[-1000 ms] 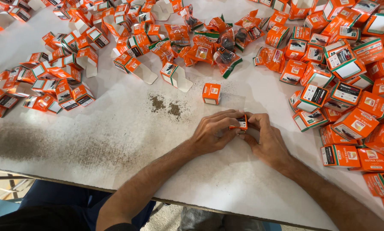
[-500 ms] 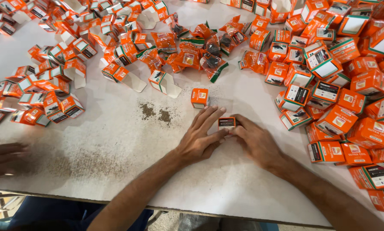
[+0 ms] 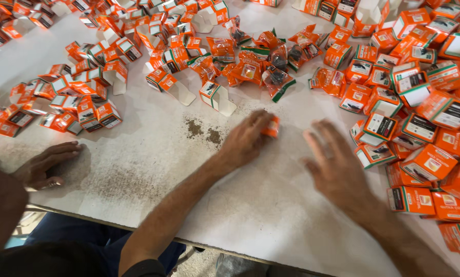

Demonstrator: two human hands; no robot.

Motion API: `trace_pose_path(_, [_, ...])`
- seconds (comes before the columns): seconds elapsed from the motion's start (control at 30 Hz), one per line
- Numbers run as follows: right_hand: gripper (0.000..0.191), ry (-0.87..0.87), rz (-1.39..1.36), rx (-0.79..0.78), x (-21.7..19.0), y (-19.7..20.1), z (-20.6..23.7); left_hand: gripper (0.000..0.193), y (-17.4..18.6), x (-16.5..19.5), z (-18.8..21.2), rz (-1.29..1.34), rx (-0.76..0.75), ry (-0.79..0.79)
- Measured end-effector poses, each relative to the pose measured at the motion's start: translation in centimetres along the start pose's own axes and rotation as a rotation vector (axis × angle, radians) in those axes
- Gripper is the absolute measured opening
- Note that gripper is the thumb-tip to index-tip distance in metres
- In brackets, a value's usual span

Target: The person picks up small orange plastic packets from a pile on the table, places them into an open cardboard box, folds the box flaps closed, and sets the filled box onto a large pile of finished boxes, repeating the cycle.

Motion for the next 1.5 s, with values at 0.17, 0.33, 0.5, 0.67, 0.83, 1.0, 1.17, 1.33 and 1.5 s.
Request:
trace_pose_path(0.17, [0.081,-0.1,-0.226,-0.178,0.5,-4.0,0.2,0.064,-1.4,1.5,2.0,0.444,-0.215,0.066])
trace_pose_path(0.33, [0.062,-0.056,0.058,0.099,2.9,1.3,0.5,0.079,3.6,-3.7,0.2,-0.418,0.127,-0.106])
trace_pose_path(0.5, [0.054,-0.209,0.444,0.331,6.3,9.3,-0.5,0.088,6.2,-10.0,0.1,-0.759,0.021,-0.015])
trace_pose_path(0.67, [0.07,-0.23,0.508,0.333,4.8,8.6,0.0,0.065,7.5,-8.0,-0.7,-0.597,0.16,-0.023])
trace_pose_path(0.83, [0.087,-0.387,-0.624,-0.044,0.9,-1.8,1.6,0.056,3.3,0.5,0.0,-0.111,0.44,0.072])
trace_pose_path(1.0, [0.073,-0.494,-1.17,0.075,2.1,-5.7,2.7,0.07,-3.6,7.4,0.6,0.021,0.078,-0.246])
trace_pose_path(1.17, [0.068,-0.677,-0.927,0.036,4.4,-6.1,3.5,0.075,-2.2,1.9,-5.6,-0.199,0.062,-0.299])
trace_pose_path(1.33, [0.052,-0.43,-0.484,-0.141,2.9,-6.1,3.0,0.055,-4.1,-5.7,-12.1,-0.83,0.081,-0.28])
trace_pose_path(1.5, [0.057,-0.408,-0.66,-0.139,3.4,-4.9,2.8,0.036,-6.4,-7.6,-10.8,-0.834,-0.11,-0.265])
Point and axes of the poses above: each hand's wrist, its own z-axis away from the middle knuckle, its own y-axis out of the back of the hand, x = y × z, the point moved 4 cm from there along -z, towards the middle knuckle, and after that the axes turned 1 degree about -x, right-handed, at the moved point
